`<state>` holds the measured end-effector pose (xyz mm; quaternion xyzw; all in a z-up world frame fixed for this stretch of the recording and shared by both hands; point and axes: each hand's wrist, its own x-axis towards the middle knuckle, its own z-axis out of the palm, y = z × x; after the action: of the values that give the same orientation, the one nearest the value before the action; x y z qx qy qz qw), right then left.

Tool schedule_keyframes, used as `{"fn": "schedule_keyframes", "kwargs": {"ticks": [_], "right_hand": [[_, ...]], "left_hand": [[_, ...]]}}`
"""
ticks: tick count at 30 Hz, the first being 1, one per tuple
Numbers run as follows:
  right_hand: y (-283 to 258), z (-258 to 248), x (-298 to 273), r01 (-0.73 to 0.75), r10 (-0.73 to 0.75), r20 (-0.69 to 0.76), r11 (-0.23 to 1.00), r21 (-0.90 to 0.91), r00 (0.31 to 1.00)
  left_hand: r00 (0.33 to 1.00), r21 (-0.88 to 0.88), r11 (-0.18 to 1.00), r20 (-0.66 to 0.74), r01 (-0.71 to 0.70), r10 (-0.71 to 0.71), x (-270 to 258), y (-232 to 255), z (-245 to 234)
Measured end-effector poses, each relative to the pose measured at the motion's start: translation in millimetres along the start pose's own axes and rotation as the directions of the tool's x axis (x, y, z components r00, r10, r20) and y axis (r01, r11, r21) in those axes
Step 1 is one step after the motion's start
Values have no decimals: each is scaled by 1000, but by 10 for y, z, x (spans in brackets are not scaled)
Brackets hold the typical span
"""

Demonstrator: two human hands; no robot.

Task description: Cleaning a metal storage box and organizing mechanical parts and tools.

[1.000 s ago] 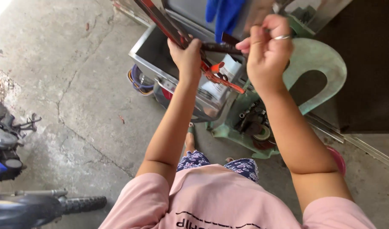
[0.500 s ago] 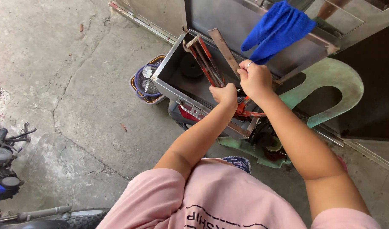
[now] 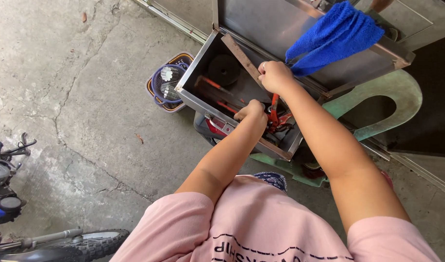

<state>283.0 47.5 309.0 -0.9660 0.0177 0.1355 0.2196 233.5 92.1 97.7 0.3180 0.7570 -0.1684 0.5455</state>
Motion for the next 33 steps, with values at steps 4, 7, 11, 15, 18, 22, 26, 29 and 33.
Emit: {"fn": "schedule_keyframes", "kwargs": {"ticks": [4, 7, 11, 15, 18, 22, 26, 29, 33], "right_hand": [[-35, 105, 255, -9, 20, 192, 998, -60, 981], [-34, 296, 393, -6, 52, 347, 991, -133, 936], [-100, 560, 473, 23, 73, 474, 981, -192, 878], [-180, 860, 369, -32, 109, 453, 984, -173, 885], [-184, 1064, 260, -79, 118, 397, 990, -114, 910], [-150, 917, 174, 13, 128, 348, 928, -373, 929], [-8, 715, 146, 5, 284, 368, 785, -619, 885], [-86, 600, 56, 95, 420, 469, 659, -746, 777], [157, 755, 124, 55, 566, 488, 614, -788, 664]], "left_hand": [[986, 90, 983, 48, -163, 159, -249, 346, -634], [988, 69, 986, 43, -154, 152, -849, 376, -643], [989, 51, 988, 35, -146, 145, -1182, 511, -807], [989, 54, 988, 26, -146, 144, -1366, 580, -908], [989, 68, 987, 24, -146, 145, -1377, 519, -901], [989, 96, 984, 36, -147, 144, -1392, 377, -901], [987, 111, 982, 62, -154, 148, -1216, 204, -738], [961, 465, 869, -116, -169, 249, -1144, 189, -688], [935, 554, 814, -166, -174, 312, -1014, 262, -648]]}}
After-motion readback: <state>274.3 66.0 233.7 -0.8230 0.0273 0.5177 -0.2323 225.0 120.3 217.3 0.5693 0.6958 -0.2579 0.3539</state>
